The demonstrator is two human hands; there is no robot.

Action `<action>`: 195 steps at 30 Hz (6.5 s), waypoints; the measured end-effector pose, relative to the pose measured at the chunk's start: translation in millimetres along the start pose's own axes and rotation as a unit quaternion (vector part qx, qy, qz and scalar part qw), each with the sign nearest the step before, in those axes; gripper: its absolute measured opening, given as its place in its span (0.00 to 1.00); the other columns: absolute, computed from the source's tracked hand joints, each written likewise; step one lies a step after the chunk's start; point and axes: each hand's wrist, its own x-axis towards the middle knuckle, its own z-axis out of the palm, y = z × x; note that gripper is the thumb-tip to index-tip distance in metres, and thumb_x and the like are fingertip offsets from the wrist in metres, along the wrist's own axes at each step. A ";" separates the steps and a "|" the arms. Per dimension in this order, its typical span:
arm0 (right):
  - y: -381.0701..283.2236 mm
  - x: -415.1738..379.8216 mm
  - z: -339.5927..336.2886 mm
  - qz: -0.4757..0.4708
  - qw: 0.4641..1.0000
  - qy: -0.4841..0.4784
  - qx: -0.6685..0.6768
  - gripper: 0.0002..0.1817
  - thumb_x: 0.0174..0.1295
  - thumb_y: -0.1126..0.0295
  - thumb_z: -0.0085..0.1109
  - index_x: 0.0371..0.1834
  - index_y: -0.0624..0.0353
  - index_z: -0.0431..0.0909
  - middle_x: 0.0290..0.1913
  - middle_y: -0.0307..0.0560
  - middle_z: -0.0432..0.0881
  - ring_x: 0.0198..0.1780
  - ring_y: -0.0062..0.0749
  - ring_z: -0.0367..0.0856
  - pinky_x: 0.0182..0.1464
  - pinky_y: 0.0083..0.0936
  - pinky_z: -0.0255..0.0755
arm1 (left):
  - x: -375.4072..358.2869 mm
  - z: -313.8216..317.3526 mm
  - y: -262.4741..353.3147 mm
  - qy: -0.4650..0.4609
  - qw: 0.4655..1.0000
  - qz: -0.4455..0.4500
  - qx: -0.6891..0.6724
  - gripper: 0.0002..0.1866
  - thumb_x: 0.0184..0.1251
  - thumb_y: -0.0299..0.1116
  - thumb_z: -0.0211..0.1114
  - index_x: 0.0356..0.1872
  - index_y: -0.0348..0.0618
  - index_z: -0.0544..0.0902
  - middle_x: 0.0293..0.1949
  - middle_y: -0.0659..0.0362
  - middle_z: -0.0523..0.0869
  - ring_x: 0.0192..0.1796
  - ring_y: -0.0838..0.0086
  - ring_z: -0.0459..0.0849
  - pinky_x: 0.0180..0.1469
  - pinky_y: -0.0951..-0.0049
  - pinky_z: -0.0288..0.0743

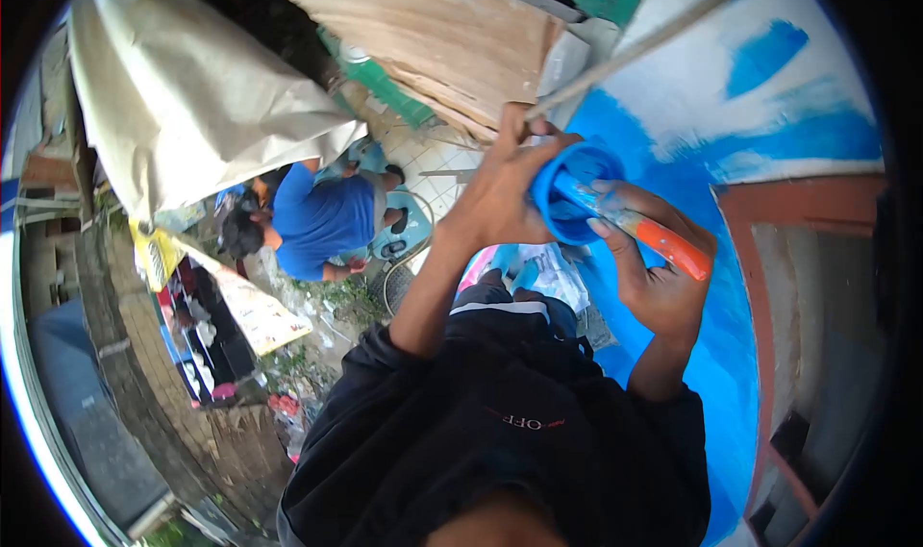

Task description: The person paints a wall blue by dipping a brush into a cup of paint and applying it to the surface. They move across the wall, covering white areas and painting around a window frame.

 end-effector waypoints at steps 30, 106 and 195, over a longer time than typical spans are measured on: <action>25.8 -30.7 -25.4 0.075 0.992 0.018 0.096 0.06 0.61 0.84 0.68 0.40 0.71 0.81 0.46 0.56 0.89 0.46 0.36 0.89 0.49 0.29 0.82 | -15.8 40.3 21.1 -0.006 1.000 -0.025 0.015 0.41 0.29 0.38 0.84 0.55 0.42 0.83 0.50 0.48 0.71 0.54 0.51 0.78 0.57 0.59 0.79; -11.1 32.0 -66.8 -0.011 0.942 0.322 -0.098 0.15 0.72 0.73 0.63 0.53 0.75 0.81 0.52 0.53 0.86 0.53 0.28 0.85 0.58 0.25 0.79 | -22.1 -97.3 -2.8 0.078 0.996 0.050 0.017 0.35 0.31 0.43 0.88 0.47 0.41 0.86 0.40 0.54 0.82 0.44 0.61 0.80 0.48 0.63 0.76; -6.0 143.4 -47.3 -0.293 0.679 -0.078 -0.668 0.21 0.55 0.79 0.60 0.54 0.52 0.80 0.64 0.53 0.79 0.66 0.51 0.78 0.68 0.42 0.75 | -35.1 -113.2 0.1 0.118 0.991 0.053 -0.027 0.33 0.30 0.39 0.87 0.44 0.39 0.86 0.38 0.52 0.80 0.41 0.59 0.79 0.44 0.64 0.76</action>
